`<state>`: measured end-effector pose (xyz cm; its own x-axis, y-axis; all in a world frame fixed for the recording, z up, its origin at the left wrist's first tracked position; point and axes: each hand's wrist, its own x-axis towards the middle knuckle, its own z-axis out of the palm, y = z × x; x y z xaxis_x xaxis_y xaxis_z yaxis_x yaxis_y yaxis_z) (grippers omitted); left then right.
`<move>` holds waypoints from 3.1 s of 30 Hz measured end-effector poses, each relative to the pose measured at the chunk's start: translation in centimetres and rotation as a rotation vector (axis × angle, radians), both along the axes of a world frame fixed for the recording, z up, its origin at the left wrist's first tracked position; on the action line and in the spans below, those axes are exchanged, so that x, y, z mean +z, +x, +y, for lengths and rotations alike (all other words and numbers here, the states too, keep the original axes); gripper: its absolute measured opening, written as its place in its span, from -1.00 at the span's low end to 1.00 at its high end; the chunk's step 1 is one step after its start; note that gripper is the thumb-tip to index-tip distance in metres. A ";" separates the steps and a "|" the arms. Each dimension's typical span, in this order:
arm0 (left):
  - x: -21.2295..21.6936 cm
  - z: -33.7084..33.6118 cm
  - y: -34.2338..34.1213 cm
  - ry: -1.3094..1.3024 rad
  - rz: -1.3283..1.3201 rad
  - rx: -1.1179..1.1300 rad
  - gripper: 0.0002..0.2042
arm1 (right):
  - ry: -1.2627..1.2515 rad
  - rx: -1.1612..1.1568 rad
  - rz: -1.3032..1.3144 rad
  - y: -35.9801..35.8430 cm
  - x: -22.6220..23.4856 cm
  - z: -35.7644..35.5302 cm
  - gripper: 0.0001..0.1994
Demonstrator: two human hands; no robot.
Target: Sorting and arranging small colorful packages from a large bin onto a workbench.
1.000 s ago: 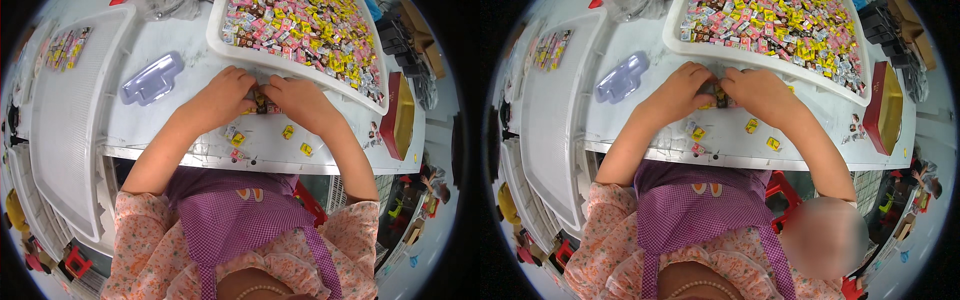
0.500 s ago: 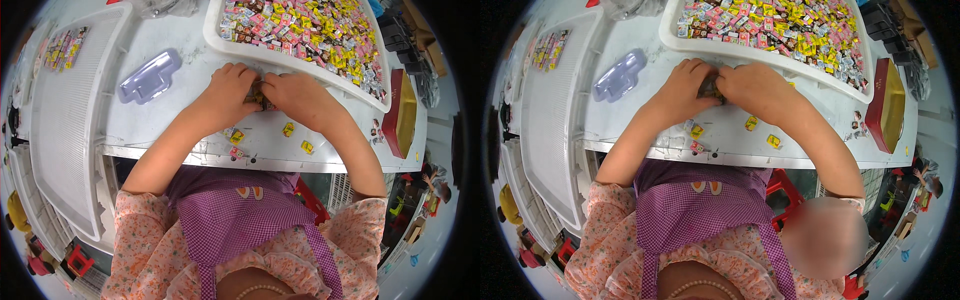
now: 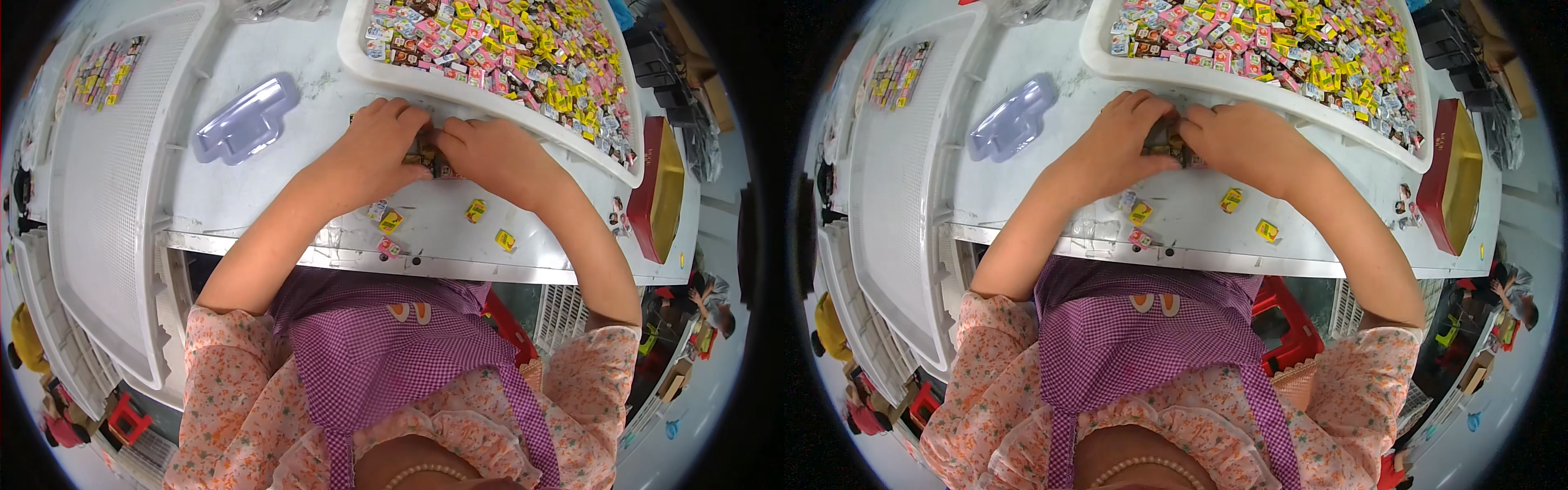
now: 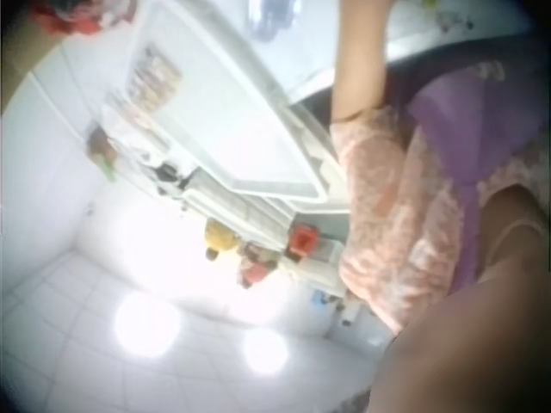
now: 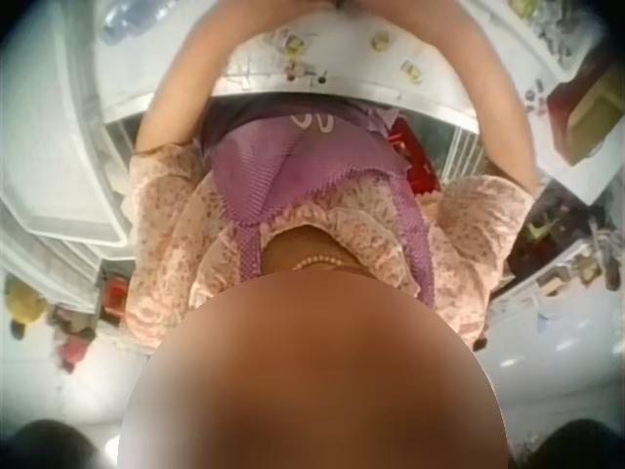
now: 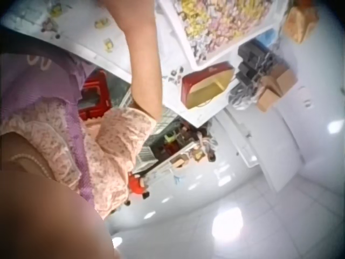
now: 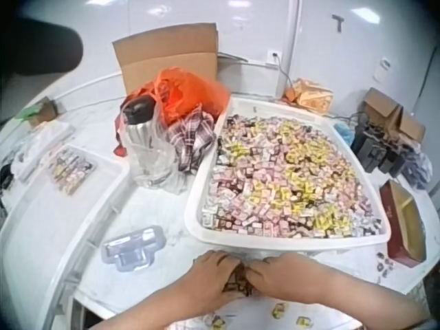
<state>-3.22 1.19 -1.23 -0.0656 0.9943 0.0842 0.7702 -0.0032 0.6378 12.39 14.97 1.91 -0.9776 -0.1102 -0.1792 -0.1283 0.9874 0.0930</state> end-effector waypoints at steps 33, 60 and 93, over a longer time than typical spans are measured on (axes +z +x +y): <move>0.1 0.2 -0.3 0.138 0.031 -0.015 -0.89 | -0.280 -0.232 0.064 0.0 -1.0 0.0 -0.73; -0.4 -0.1 0.3 0.256 0.288 -0.029 -0.92 | -0.293 -0.205 0.079 -0.1 -1.0 -0.2 -0.77; -1.4 -4.1 2.4 0.298 0.389 0.012 -0.63 | -0.203 -0.207 0.035 0.4 0.2 -1.2 -0.56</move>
<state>-0.82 -2.95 -2.59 0.0159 0.9225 0.3856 0.9523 -0.1315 0.2755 12.77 13.76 2.12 -0.9883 0.0621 -0.1396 0.0775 0.9911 -0.1079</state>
